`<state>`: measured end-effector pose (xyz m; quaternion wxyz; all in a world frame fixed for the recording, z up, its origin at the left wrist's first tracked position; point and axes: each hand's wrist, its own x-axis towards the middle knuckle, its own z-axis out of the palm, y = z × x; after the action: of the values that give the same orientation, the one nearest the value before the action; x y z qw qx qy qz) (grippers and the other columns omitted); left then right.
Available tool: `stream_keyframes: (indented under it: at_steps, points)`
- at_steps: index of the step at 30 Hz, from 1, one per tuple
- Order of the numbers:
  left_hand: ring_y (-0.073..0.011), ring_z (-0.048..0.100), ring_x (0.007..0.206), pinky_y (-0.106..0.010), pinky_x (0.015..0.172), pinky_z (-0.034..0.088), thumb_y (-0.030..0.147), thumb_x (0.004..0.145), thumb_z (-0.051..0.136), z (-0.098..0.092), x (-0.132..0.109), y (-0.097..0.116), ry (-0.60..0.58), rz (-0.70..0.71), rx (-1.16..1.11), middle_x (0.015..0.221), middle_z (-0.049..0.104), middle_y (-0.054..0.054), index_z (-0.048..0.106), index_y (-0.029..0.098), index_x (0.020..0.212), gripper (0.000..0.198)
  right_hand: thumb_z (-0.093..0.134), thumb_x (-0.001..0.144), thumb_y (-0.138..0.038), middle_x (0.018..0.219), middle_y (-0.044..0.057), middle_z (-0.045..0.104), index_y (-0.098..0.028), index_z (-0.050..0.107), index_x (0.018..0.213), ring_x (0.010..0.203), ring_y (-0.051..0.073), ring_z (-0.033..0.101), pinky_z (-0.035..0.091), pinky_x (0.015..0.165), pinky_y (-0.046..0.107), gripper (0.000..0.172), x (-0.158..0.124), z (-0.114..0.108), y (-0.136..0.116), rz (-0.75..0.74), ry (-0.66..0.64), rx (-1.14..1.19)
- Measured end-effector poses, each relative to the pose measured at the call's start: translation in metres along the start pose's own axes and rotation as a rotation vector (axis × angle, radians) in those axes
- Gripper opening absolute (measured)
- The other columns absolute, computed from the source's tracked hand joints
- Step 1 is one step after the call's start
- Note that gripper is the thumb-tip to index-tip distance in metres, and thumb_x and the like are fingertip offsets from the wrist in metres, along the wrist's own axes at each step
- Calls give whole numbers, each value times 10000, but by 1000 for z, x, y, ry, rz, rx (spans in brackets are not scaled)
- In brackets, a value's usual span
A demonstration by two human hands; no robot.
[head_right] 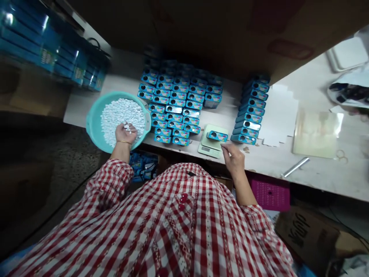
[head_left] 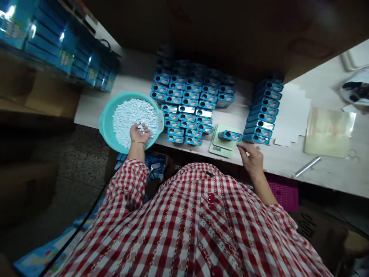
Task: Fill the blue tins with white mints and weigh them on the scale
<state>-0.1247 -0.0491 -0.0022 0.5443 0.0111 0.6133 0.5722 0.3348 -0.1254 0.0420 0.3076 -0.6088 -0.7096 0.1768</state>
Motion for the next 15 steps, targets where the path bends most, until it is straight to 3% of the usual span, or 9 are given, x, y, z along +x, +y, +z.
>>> stream_keyframes:
  at_steps: [3, 6, 8, 10, 12, 15]
  points:
    - [-58, 470, 498, -139, 460, 395, 297, 876, 418, 2, -14, 15, 54, 62, -124, 564, 460, 14, 402, 199, 614, 280, 530, 871, -281, 852, 72, 714, -259, 684, 885, 788, 214, 677, 554, 741, 358, 156, 1, 12, -18, -11, -45, 79]
    - [-50, 477, 509, -128, 451, 396, 287, 869, 429, 15, -38, 11, -86, 5, -182, 584, 491, 9, 435, 197, 607, 277, 497, 893, -265, 815, 70, 703, -249, 670, 898, 750, 192, 665, 560, 694, 322, 174, 2, 33, -53, -80, -137, 243]
    - [-58, 494, 529, -145, 468, 426, 267, 860, 445, 31, -61, -5, -200, -90, -211, 614, 543, -3, 484, 195, 627, 247, 474, 911, -277, 854, 55, 696, -228, 652, 946, 794, 167, 658, 563, 727, 301, 188, 5, 49, -81, -198, -226, 334]
    - [-85, 565, 627, -181, 550, 484, 240, 874, 415, 49, -87, -30, -208, -255, -182, 686, 614, -34, 529, 185, 652, 256, 456, 924, -300, 927, 62, 683, -207, 634, 1005, 895, 160, 630, 543, 813, 300, 217, 10, 65, -106, -357, -328, 321]
    - [-126, 623, 763, -238, 676, 526, 205, 882, 388, 64, -111, -59, -200, -410, -165, 748, 662, -52, 575, 167, 690, 270, 443, 929, -305, 1036, 90, 650, -191, 601, 1084, 965, 182, 588, 527, 834, 334, 249, 15, 78, -123, -453, -437, 179]
    - [-145, 640, 849, -266, 782, 522, 181, 876, 407, 75, -133, -99, -290, -640, -92, 810, 685, -56, 640, 145, 829, 240, 408, 928, -196, 1123, 145, 591, -131, 541, 1160, 1034, 231, 530, 514, 810, 384, 276, 15, 90, -129, -454, -534, -74]
